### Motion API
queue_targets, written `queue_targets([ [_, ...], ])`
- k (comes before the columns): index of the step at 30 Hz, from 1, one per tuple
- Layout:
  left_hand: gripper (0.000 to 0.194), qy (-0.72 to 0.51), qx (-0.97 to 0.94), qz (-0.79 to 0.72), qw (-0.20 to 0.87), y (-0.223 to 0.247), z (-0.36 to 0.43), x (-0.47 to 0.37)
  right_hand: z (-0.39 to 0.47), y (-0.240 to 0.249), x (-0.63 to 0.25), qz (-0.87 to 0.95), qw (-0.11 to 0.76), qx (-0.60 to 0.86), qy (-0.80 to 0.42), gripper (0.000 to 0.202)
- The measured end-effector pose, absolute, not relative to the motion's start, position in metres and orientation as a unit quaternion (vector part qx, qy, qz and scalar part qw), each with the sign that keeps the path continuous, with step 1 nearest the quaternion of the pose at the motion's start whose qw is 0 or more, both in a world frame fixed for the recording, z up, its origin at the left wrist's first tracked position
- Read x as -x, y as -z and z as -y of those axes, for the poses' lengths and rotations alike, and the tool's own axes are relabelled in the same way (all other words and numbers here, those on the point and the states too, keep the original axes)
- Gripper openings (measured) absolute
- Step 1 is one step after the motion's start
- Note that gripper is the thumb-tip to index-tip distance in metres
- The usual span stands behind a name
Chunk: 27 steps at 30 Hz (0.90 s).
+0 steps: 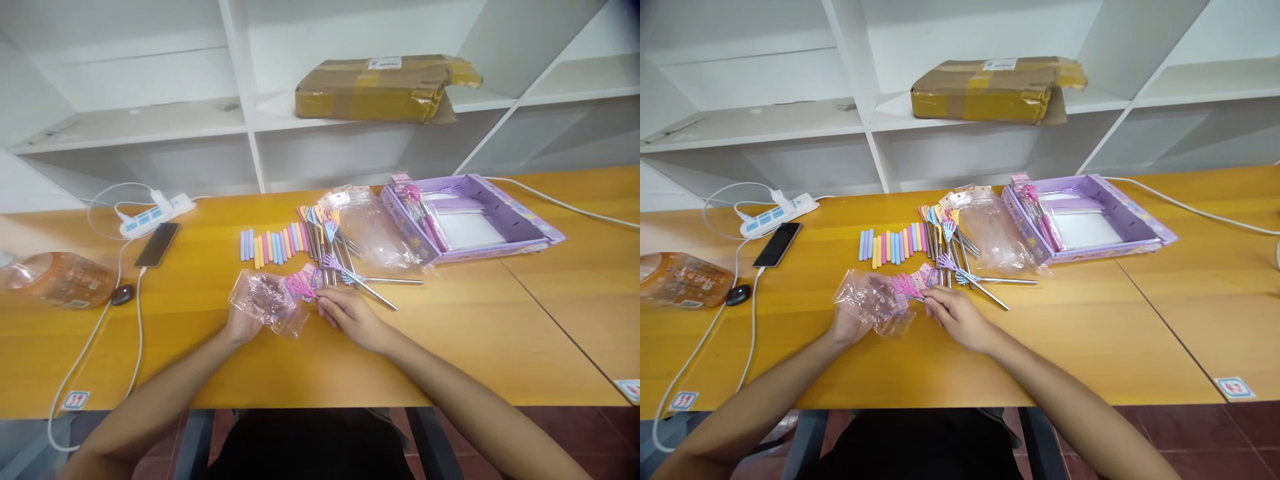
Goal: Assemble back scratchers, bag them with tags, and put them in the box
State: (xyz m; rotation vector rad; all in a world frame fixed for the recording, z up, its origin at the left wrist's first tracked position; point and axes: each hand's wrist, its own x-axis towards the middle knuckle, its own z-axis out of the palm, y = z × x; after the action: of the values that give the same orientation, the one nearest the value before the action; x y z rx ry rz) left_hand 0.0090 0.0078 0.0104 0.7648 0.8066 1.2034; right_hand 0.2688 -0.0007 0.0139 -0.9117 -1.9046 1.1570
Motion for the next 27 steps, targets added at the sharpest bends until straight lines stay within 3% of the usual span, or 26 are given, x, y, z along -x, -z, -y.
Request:
queue_targets([
  [11, 0.067, -0.535, -0.258, -0.361, 0.72, -0.016, -0.016, -0.002, -0.002, -0.015, -0.272, 0.775, 0.313, 0.37, -0.405, 0.046],
  [18, 0.053, -0.512, -0.247, -0.327, 0.755, -0.017, -0.013, -0.002, -0.003, -0.015, -0.275, 0.775, 0.331, 0.369, -0.393, 0.042],
  [27, 0.075, -0.438, -0.272, -0.287, 0.807, -0.012, -0.019, 0.003, -0.004, -0.025, -0.278, 0.805, 0.331, 0.346, -0.351, 0.043],
])
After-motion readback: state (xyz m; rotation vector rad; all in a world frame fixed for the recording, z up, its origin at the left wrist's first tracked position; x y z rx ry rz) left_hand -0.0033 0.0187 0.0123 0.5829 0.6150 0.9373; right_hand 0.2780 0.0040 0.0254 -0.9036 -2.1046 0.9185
